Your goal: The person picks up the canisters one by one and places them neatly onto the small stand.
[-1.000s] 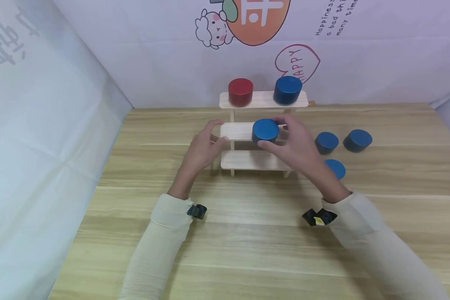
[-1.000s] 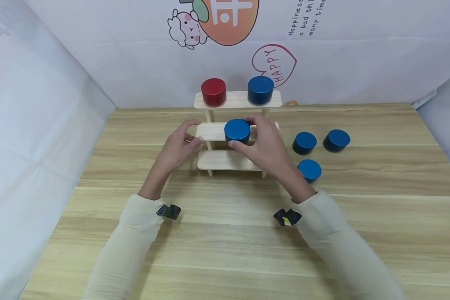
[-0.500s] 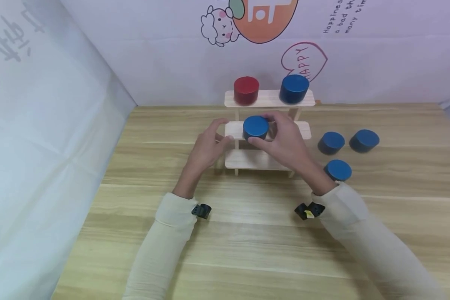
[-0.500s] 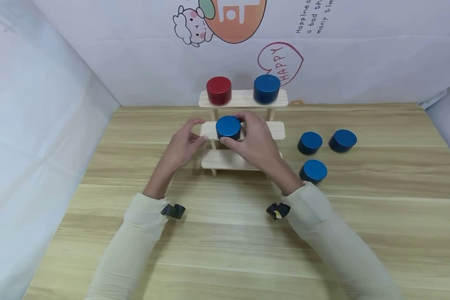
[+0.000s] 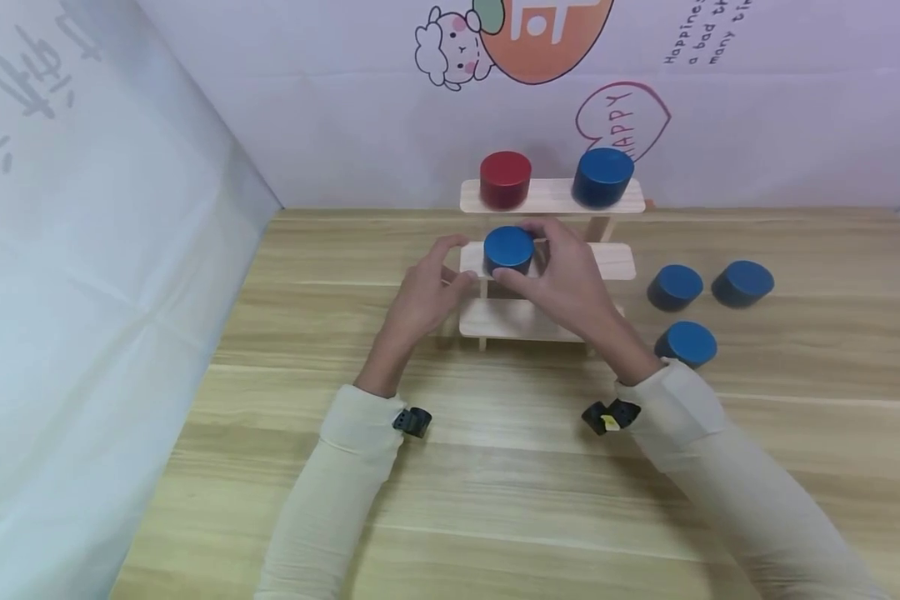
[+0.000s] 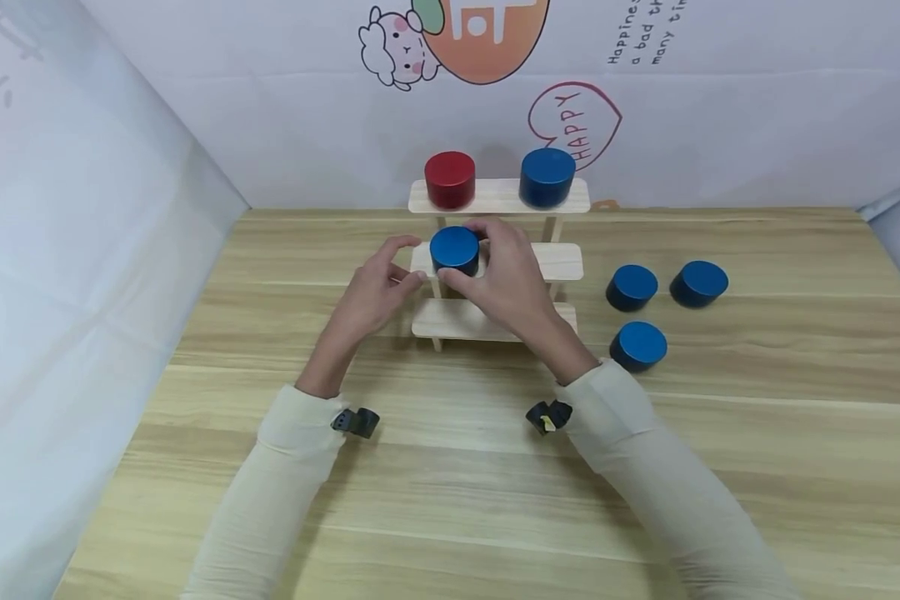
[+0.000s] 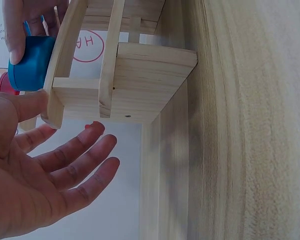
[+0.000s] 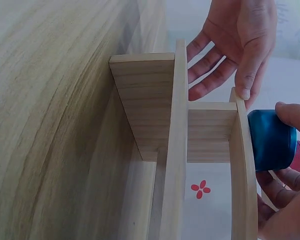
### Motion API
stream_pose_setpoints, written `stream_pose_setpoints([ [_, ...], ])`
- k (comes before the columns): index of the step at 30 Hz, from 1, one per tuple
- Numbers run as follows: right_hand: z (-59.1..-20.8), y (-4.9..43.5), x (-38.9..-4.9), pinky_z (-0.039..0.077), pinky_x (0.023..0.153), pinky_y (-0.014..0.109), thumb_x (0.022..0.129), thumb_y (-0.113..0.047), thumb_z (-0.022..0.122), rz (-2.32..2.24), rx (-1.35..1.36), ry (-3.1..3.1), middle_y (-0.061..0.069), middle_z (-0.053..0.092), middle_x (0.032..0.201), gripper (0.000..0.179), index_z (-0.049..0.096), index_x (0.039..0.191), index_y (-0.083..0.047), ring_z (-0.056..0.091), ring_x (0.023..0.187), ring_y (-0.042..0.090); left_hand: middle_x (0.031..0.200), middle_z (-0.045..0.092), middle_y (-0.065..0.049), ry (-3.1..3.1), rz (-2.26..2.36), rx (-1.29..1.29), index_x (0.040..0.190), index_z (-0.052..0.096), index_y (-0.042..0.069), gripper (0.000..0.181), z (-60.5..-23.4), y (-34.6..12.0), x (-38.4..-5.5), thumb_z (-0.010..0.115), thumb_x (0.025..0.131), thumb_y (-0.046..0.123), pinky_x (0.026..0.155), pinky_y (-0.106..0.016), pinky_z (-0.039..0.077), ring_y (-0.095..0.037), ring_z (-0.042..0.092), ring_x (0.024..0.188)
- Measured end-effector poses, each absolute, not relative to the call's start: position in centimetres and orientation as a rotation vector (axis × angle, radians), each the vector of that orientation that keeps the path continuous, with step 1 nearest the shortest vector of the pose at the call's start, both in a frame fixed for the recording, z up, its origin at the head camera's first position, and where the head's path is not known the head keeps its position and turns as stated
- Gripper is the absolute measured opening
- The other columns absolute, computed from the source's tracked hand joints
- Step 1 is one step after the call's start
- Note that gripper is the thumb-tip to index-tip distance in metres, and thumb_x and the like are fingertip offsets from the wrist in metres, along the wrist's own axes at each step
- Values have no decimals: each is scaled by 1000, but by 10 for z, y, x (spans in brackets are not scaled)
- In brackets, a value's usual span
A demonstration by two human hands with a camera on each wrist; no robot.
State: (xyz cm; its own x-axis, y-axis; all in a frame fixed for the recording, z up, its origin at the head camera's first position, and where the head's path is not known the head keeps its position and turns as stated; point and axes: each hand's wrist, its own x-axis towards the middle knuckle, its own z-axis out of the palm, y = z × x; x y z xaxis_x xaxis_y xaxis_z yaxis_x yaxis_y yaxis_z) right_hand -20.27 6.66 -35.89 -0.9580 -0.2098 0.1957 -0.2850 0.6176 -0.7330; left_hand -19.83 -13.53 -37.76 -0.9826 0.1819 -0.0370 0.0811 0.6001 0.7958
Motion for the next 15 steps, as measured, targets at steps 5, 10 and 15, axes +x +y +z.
stream_pose_setpoints([
  [5, -359, 64, -204, 40, 104, 52, 85, -29, 81, 1240, 424, -2740, 17, 56, 134, 70, 50, 141, -1, 49, 126, 35, 115, 67, -15, 2713, 1317, 207, 151, 40, 23, 52, -377, -134, -198, 58, 103, 28, 78, -42, 54, -26, 65, 101],
  [10, -360, 63, -205, 40, 104, 52, 86, -31, 81, 1227, 398, -2753, 17, 56, 135, 70, 49, 141, -2, 48, 127, 34, 112, 68, -14, 2718, 1302, 214, 151, 40, 21, 52, -377, -134, -198, 58, 103, 28, 76, -42, 54, -26, 66, 99],
  [15, -360, 61, -206, 40, 104, 51, 86, -30, 81, 1229, 394, -2753, 17, 55, 135, 70, 49, 141, -1, 48, 127, 33, 113, 68, -14, 2721, 1299, 209, 152, 39, 22, 53, -376, -134, -197, 57, 103, 29, 76, -42, 54, -26, 66, 99],
])
